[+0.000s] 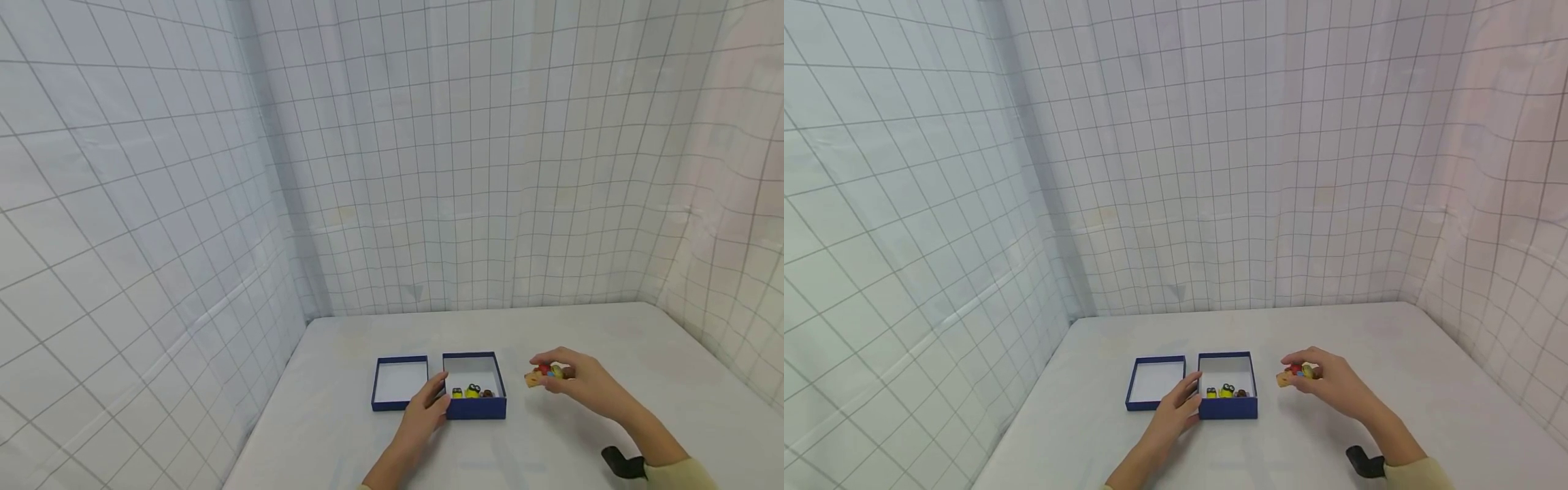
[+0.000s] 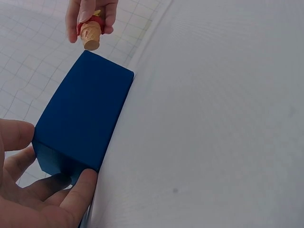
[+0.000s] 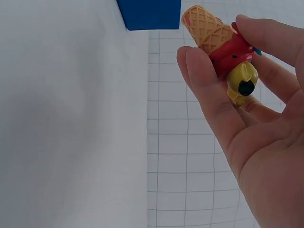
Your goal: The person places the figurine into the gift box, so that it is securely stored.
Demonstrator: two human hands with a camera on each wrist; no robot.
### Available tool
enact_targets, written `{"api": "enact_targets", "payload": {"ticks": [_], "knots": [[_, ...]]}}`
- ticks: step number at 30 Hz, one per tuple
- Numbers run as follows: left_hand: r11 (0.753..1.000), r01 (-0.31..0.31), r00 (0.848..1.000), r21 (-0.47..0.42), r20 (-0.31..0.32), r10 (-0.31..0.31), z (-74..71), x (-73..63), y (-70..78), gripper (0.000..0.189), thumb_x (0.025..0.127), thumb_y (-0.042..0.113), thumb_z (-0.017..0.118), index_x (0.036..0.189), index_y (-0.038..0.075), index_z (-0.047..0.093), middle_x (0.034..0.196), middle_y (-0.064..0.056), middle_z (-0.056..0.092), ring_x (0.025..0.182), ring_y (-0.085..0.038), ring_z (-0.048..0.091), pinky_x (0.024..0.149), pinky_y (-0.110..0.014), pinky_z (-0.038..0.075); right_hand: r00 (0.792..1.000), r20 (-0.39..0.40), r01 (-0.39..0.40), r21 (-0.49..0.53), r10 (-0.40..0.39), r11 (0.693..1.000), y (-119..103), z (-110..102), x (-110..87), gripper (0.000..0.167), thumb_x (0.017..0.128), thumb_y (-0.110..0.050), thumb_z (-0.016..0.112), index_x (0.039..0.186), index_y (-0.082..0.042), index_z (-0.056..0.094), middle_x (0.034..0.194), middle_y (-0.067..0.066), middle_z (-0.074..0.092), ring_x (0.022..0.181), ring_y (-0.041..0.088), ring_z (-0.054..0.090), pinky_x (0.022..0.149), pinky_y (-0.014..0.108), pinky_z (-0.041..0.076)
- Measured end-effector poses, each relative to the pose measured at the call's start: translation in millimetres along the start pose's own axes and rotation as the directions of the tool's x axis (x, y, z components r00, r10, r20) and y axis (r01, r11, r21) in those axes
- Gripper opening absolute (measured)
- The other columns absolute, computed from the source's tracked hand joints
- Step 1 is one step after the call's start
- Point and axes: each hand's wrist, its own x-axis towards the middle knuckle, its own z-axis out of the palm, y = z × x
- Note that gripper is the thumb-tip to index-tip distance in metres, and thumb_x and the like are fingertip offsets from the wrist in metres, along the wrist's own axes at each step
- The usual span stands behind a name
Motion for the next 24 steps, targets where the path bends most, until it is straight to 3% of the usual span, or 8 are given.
{"api": "enact_targets", "payload": {"ticks": [5, 13, 24], "knots": [[1.000, -0.001, 1.000, -0.005, 0.004, 0.002, 0.0, 1.3, -0.3, 0.047, 0.103, 0.028, 0.060, 0.148, 0.033, 0.050, 0.156, -0.011, 0.042, 0.137, -0.038, 0.046, 0.096, -0.046, 0.055, 1.000, -0.007, 0.004, 0.012, -0.004, 1.000, -2, 6, 10.1, 0.042, 0.089, -0.030, 0.079, 0.127, -0.018, 0.064, 0.127, 0.014, 0.063, 0.090, 0.018, 0.068, 0.073, 0.026, 0.060], [1.000, -0.002, 1.000, 0.003, -0.004, 0.002, 0.1, 1.3, -1.0, 0.046, 0.102, 0.028, 0.060, 0.147, 0.034, 0.051, 0.156, -0.012, 0.042, 0.136, -0.039, 0.047, 0.096, -0.047, 0.055, 0.999, -0.011, -0.043, 0.024, 0.043, 0.999, -11, 16, 19.8, 0.040, 0.086, -0.031, 0.081, 0.120, -0.018, 0.064, 0.116, 0.009, 0.065, 0.085, 0.019, 0.068, 0.072, 0.028, 0.060], [1.000, -0.012, 1.000, 0.002, -0.004, 0.012, 0.2, 1.8, -3.5, 0.046, 0.102, 0.028, 0.060, 0.147, 0.034, 0.051, 0.156, -0.011, 0.042, 0.135, -0.038, 0.048, 0.096, -0.046, 0.055, 0.997, -0.071, -0.003, 0.000, 0.003, 1.000, -18, 31, 31.7, 0.035, 0.082, -0.034, 0.084, 0.113, -0.025, 0.069, 0.109, -0.001, 0.069, 0.097, 0.023, 0.068, 0.072, 0.030, 0.058]]}}
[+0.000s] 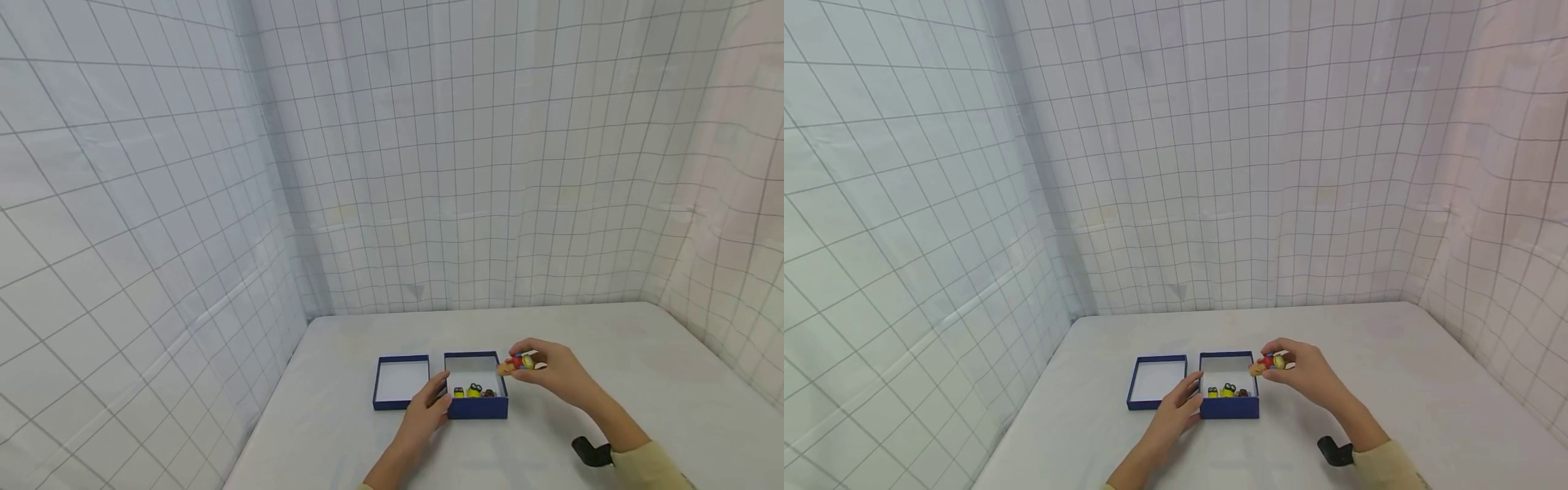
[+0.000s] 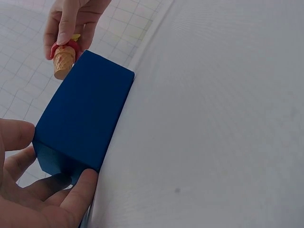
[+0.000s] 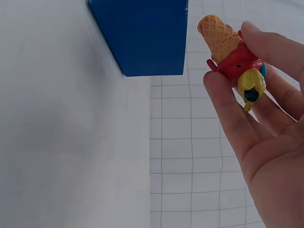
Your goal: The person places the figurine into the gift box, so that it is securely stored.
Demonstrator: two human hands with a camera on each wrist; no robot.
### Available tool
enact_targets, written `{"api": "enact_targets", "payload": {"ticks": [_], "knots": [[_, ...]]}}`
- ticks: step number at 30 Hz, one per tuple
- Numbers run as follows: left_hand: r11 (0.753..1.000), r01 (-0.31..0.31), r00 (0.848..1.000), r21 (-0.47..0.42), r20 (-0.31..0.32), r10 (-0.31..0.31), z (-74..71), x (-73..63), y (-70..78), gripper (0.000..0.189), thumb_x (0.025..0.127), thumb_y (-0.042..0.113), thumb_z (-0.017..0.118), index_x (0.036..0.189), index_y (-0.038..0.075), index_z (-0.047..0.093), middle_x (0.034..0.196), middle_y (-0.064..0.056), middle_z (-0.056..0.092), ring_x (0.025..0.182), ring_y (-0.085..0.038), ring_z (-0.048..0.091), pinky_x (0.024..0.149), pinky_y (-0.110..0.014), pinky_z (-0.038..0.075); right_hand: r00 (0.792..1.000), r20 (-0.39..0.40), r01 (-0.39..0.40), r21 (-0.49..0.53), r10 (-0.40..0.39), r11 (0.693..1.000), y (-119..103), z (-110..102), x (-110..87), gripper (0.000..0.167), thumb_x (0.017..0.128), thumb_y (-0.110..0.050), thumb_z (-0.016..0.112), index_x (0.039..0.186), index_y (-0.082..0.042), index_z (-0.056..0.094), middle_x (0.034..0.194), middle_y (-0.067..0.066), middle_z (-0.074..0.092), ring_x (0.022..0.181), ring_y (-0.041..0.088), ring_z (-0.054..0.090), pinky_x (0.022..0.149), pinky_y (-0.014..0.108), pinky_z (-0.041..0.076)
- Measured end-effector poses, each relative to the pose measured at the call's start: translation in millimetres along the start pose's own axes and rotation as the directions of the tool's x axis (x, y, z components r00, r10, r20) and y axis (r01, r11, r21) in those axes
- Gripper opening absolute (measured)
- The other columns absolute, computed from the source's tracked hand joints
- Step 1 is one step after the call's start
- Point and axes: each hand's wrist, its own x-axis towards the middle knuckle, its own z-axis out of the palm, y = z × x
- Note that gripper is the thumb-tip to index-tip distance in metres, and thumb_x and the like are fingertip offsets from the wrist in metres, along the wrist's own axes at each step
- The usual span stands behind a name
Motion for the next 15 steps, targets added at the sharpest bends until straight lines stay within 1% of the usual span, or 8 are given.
{"api": "enact_targets", "payload": {"ticks": [3, 7, 9, 12, 15], "knots": [[1.000, 0.006, 1.000, -0.005, 0.001, -0.006, -0.4, 0.4, -0.4, 0.046, 0.102, 0.028, 0.060, 0.147, 0.034, 0.052, 0.156, -0.011, 0.042, 0.135, -0.038, 0.048, 0.096, -0.046, 0.055, 1.000, -0.003, 0.011, 0.012, -0.010, 1.000, -2, 6, 4.1, 0.036, 0.083, -0.028, 0.085, 0.114, -0.019, 0.070, 0.110, 0.001, 0.069, 0.099, 0.025, 0.068, 0.073, 0.030, 0.060], [1.000, 0.015, 1.000, -0.008, -0.002, -0.015, -0.4, 0.6, -0.3, 0.045, 0.102, 0.027, 0.061, 0.146, 0.036, 0.053, 0.156, -0.011, 0.043, 0.136, -0.038, 0.048, 0.096, -0.046, 0.055, 1.000, 0.005, 0.001, 0.038, -0.001, 0.999, -5, 13, 9.1, 0.037, 0.084, -0.022, 0.084, 0.117, -0.014, 0.069, 0.113, 0.004, 0.068, 0.103, 0.029, 0.068, 0.076, 0.030, 0.061], [1.000, 0.017, 1.000, -0.007, -0.003, -0.017, -0.3, 0.6, -0.1, 0.045, 0.102, 0.027, 0.061, 0.146, 0.036, 0.053, 0.156, -0.011, 0.043, 0.136, -0.038, 0.047, 0.096, -0.047, 0.055, 1.000, 0.010, -0.002, 0.064, 0.001, 0.998, -7, 17, 11.1, 0.036, 0.084, -0.018, 0.084, 0.117, -0.015, 0.069, 0.116, 0.005, 0.067, 0.105, 0.031, 0.068, 0.076, 0.031, 0.061], [1.000, 0.018, 1.000, -0.004, -0.006, -0.018, -0.3, 0.6, 0.3, 0.045, 0.102, 0.027, 0.061, 0.146, 0.036, 0.053, 0.156, -0.011, 0.043, 0.136, -0.038, 0.047, 0.096, -0.047, 0.055, 1.000, 0.017, 0.021, 0.095, -0.023, 0.995, -8, 22, 13.2, 0.036, 0.084, -0.014, 0.083, 0.116, -0.016, 0.069, 0.121, 0.007, 0.064, 0.108, 0.035, 0.067, 0.077, 0.032, 0.062], [1.000, 0.017, 1.000, -0.009, -0.007, -0.018, -0.7, 0.7, 0.3, 0.045, 0.102, 0.027, 0.061, 0.146, 0.035, 0.053, 0.155, -0.011, 0.043, 0.136, -0.038, 0.047, 0.096, -0.047, 0.055, 0.999, 0.012, 0.048, 0.104, -0.050, 0.993, -9, 26, 15.3, 0.036, 0.084, -0.012, 0.083, 0.116, -0.017, 0.068, 0.123, 0.007, 0.062, 0.109, 0.036, 0.066, 0.079, 0.033, 0.062]]}}
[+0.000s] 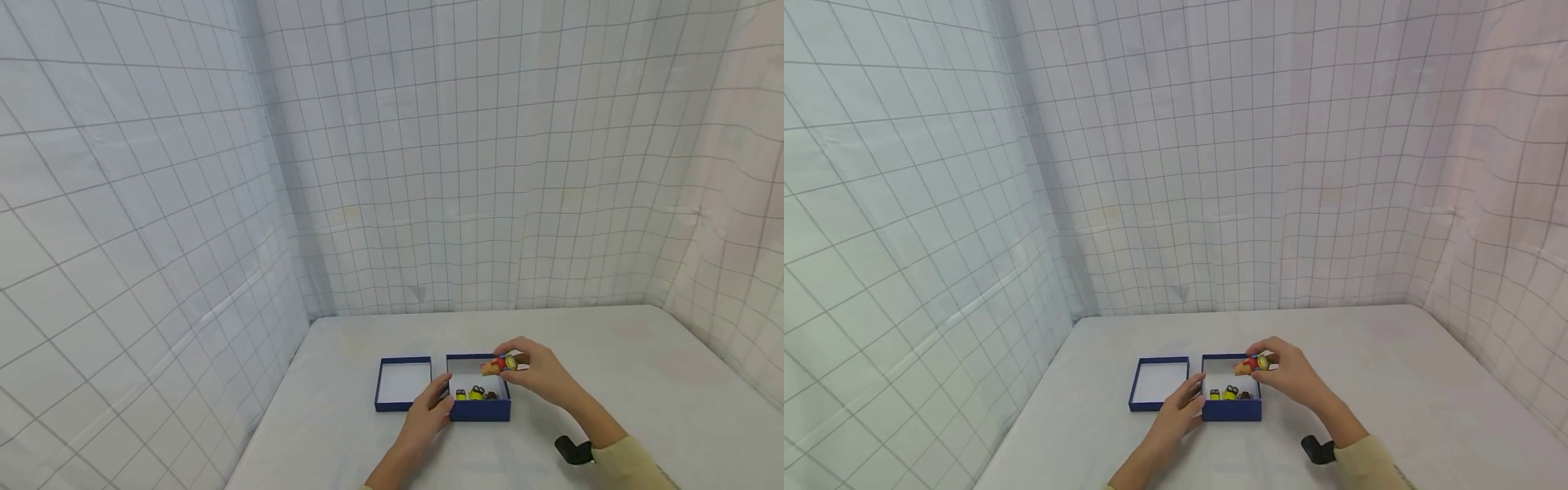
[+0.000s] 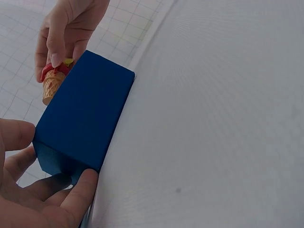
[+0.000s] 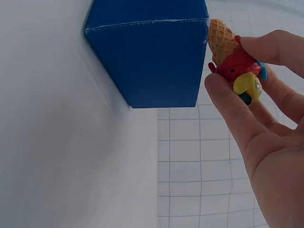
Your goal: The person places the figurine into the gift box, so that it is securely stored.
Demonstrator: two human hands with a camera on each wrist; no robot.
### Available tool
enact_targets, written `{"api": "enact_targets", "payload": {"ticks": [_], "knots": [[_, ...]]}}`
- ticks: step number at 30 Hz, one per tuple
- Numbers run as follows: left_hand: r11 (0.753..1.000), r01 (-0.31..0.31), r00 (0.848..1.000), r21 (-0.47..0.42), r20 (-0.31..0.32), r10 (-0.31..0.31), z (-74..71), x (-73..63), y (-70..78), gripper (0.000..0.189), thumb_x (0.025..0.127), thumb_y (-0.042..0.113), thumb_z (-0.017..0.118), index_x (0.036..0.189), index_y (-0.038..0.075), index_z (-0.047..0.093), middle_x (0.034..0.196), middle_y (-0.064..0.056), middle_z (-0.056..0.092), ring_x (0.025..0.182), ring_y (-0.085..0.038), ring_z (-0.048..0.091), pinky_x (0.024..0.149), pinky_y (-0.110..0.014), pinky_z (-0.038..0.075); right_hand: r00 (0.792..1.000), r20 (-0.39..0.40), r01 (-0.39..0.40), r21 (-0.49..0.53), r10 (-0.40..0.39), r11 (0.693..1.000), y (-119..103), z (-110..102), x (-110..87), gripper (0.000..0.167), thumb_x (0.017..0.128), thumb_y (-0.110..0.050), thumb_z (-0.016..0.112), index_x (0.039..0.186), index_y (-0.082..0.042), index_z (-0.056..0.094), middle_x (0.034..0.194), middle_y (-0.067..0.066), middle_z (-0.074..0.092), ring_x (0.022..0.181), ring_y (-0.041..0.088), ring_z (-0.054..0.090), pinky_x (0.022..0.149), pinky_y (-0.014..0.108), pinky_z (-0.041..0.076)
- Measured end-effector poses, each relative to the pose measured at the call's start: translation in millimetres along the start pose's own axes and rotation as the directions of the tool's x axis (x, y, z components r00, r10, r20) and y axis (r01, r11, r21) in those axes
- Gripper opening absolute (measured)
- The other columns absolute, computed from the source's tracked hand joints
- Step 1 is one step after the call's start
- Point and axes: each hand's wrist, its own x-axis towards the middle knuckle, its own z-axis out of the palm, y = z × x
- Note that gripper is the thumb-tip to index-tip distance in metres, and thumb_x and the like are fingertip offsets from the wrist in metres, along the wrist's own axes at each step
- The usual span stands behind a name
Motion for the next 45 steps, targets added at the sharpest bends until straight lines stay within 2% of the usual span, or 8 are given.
{"api": "enact_targets", "payload": {"ticks": [16, 19, 23, 26, 32, 38, 45], "knots": [[0.999, -0.002, 1.000, -0.037, 0.022, 0.002, -1.0, -1.5, 0.3, 0.046, 0.102, 0.025, 0.060, 0.147, 0.033, 0.052, 0.155, -0.011, 0.043, 0.137, -0.038, 0.046, 0.098, -0.049, 0.053, 0.995, 0.001, 0.097, -0.005, -0.097, 0.995, 4, 21, 11.7, 0.037, 0.081, -0.017, 0.086, 0.114, -0.015, 0.070, 0.112, 0.001, 0.069, 0.103, 0.026, 0.071, 0.083, 0.032, 0.061], [0.999, -0.001, 1.000, -0.034, 0.030, 0.002, -1.4, -1.6, 0.7, 0.046, 0.103, 0.025, 0.060, 0.147, 0.034, 0.052, 0.156, -0.011, 0.042, 0.137, -0.038, 0.045, 0.098, -0.048, 0.054, 0.994, -0.005, 0.110, -0.037, -0.111, 0.993, 5, 25, 13.4, 0.037, 0.080, -0.018, 0.086, 0.114, -0.018, 0.071, 0.113, -0.002, 0.069, 0.105, 0.025, 0.070, 0.087, 0.033, 0.060], [1.000, 0.002, 0.999, -0.023, 0.037, -0.001, -2.0, -1.5, 1.5, 0.046, 0.103, 0.027, 0.060, 0.147, 0.034, 0.051, 0.156, -0.012, 0.042, 0.137, -0.039, 0.045, 0.097, -0.048, 0.054, 0.990, -0.026, 0.136, -0.116, -0.140, 0.984, 4, 30, 14.5, 0.038, 0.078, -0.018, 0.088, 0.112, -0.019, 0.072, 0.113, -0.005, 0.069, 0.107, 0.024, 0.068, 0.090, 0.041, 0.059], [1.000, 0.006, 0.999, -0.013, 0.033, -0.006, -1.7, -1.3, 1.7, 0.046, 0.102, 0.028, 0.060, 0.147, 0.035, 0.051, 0.155, -0.012, 0.043, 0.137, -0.038, 0.046, 0.096, -0.047, 0.055, 0.988, -0.039, 0.143, -0.165, -0.151, 0.976, 4, 35, 14.8, 0.038, 0.077, -0.019, 0.088, 0.111, -0.020, 0.072, 0.113, -0.007, 0.069, 0.106, 0.022, 0.067, 0.090, 0.044, 0.058], [1.000, 0.013, 1.000, -0.007, 0.021, -0.012, -1.3, -1.2, 2.3, 0.047, 0.102, 0.028, 0.061, 0.147, 0.035, 0.052, 0.155, -0.011, 0.044, 0.136, -0.038, 0.047, 0.096, -0.047, 0.055, 0.986, -0.064, 0.136, -0.208, -0.152, 0.969, 10, 44, 17.1, 0.037, 0.076, -0.018, 0.090, 0.109, -0.023, 0.073, 0.110, -0.010, 0.070, 0.100, 0.016, 0.067, 0.087, 0.041, 0.059], [1.000, 0.026, 0.999, -0.010, 0.022, -0.026, -2.1, -2.3, 3.9, 0.046, 0.102, 0.026, 0.061, 0.146, 0.035, 0.052, 0.155, -0.012, 0.043, 0.137, -0.039, 0.046, 0.095, -0.046, 0.056, 0.986, -0.078, 0.125, -0.256, -0.150, 0.959, 13, 52, 19.6, 0.037, 0.074, -0.015, 0.091, 0.107, -0.022, 0.075, 0.107, -0.012, 0.071, 0.097, 0.012, 0.066, 0.084, 0.040, 0.059], [1.000, 0.026, 0.999, -0.012, 0.027, -0.026, -2.0, -3.2, 5.3, 0.045, 0.102, 0.024, 0.060, 0.146, 0.035, 0.053, 0.155, -0.014, 0.042, 0.137, -0.040, 0.045, 0.094, -0.046, 0.056, 0.988, -0.081, 0.108, -0.273, -0.135, 0.956, 10, 56, 19.1, 0.038, 0.072, -0.012, 0.091, 0.106, -0.020, 0.075, 0.107, -0.008, 0.072, 0.098, 0.016, 0.068, 0.087, 0.044, 0.058]]}}
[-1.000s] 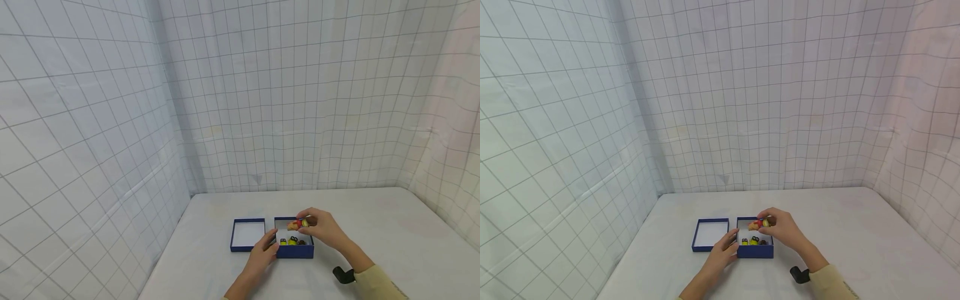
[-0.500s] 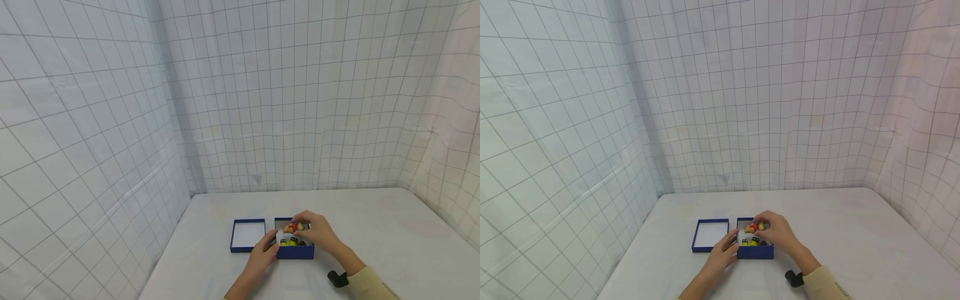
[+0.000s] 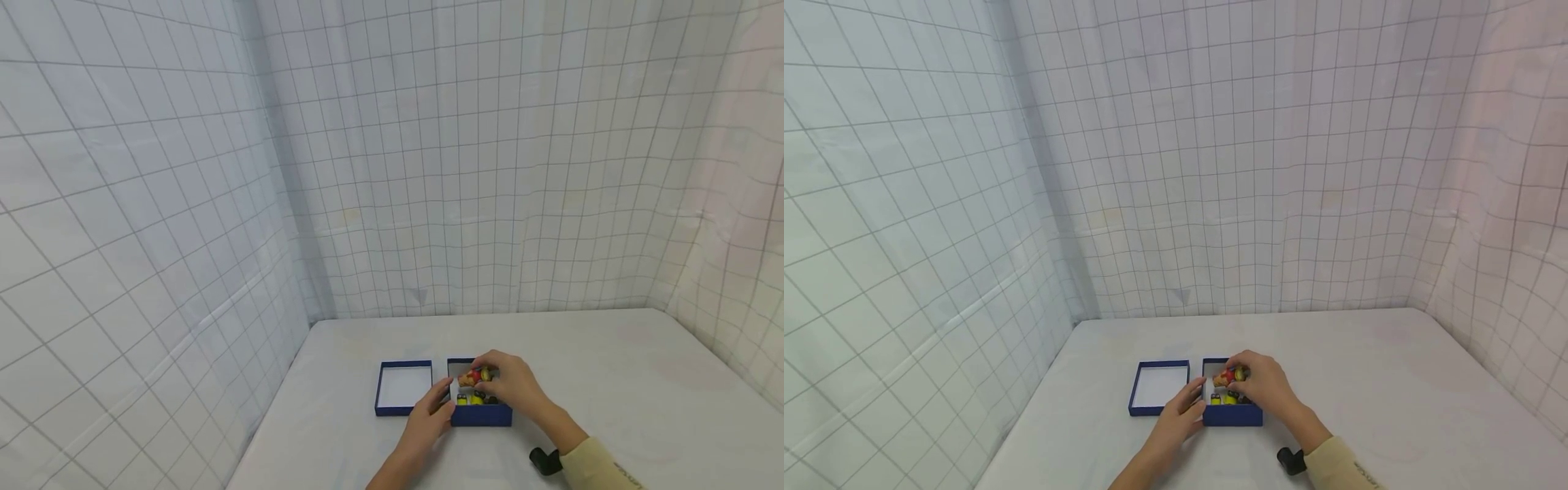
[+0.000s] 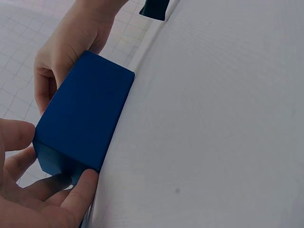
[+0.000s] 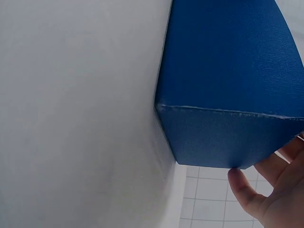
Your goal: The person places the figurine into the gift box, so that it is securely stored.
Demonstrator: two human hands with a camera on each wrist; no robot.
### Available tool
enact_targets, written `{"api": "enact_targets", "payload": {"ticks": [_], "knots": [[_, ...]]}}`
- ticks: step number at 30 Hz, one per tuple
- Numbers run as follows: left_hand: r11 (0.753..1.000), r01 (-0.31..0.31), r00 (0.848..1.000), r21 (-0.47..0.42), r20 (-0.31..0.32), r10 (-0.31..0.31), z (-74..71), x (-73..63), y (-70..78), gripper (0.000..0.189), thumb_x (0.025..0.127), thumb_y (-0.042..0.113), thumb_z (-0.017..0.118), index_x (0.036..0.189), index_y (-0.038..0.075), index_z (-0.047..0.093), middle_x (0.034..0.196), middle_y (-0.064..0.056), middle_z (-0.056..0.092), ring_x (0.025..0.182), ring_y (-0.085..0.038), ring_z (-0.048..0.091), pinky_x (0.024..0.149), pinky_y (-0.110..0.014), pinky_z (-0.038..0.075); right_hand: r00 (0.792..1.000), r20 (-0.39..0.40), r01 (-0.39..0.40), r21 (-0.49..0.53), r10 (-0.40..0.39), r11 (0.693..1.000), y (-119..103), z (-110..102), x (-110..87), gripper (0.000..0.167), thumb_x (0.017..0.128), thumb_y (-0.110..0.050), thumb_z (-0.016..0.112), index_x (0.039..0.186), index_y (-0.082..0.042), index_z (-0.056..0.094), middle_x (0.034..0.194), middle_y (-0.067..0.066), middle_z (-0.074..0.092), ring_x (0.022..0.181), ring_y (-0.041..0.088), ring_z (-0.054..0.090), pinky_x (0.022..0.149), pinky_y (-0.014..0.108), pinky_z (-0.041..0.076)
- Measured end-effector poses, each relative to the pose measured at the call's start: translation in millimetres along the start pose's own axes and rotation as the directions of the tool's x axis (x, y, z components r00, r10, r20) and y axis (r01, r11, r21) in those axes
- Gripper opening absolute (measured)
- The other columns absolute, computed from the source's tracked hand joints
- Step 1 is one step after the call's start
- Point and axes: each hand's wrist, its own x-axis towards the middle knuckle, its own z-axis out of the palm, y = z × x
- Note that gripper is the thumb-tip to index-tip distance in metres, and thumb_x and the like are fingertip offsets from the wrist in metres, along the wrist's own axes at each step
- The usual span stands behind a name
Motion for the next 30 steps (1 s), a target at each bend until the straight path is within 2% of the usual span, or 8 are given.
{"api": "enact_targets", "payload": {"ticks": [10, 17, 24, 30], "knots": [[0.999, -0.037, 0.999, 0.010, 0.017, 0.037, 0.2, 2.1, -7.4, 0.045, 0.103, 0.027, 0.060, 0.147, 0.034, 0.052, 0.155, -0.011, 0.043, 0.137, -0.039, 0.045, 0.095, -0.047, 0.055, 0.999, 0.030, 0.016, -0.089, -0.013, 0.996, 0.6, 3.4, -1.6, 0.039, 0.072, -0.014, 0.092, 0.106, -0.022, 0.075, 0.109, -0.009, 0.072, 0.103, 0.018, 0.068, 0.091, 0.045, 0.056], [0.999, -0.049, 0.999, 0.013, 0.009, 0.048, 0.1, 4.4, -7.5, 0.046, 0.102, 0.029, 0.060, 0.146, 0.037, 0.052, 0.156, -0.010, 0.043, 0.138, -0.038, 0.045, 0.096, -0.046, 0.055, 0.999, 0.046, -0.015, -0.132, 0.022, 0.991, -1.7, 2.5, 2.0, 0.038, 0.074, -0.016, 0.091, 0.108, -0.021, 0.076, 0.111, -0.007, 0.072, 0.105, 0.019, 0.067, 0.091, 0.044, 0.056], [0.998, -0.054, 0.998, 0.019, 0.013, 0.053, -0.2, 4.3, -7.0, 0.047, 0.102, 0.030, 0.060, 0.147, 0.037, 0.051, 0.156, -0.010, 0.042, 0.137, -0.038, 0.046, 0.095, -0.048, 0.055, 0.999, 0.045, -0.002, -0.152, 0.009, 0.988, -3.3, 2.0, 0.5, 0.040, 0.075, -0.014, 0.090, 0.113, -0.018, 0.076, 0.114, -0.003, 0.072, 0.106, 0.022, 0.068, 0.092, 0.046, 0.057], [0.999, -0.052, 0.999, 0.017, 0.013, 0.051, 0.7, 4.2, -7.9, 0.046, 0.102, 0.030, 0.061, 0.147, 0.038, 0.051, 0.156, -0.010, 0.043, 0.137, -0.037, 0.047, 0.096, -0.048, 0.055, 0.999, 0.037, 0.010, -0.186, -0.003, 0.983, -4.1, 2.5, -1.1, 0.037, 0.076, -0.014, 0.089, 0.111, -0.017, 0.077, 0.110, -0.003, 0.073, 0.101, 0.019, 0.069, 0.087, 0.042, 0.058]]}}
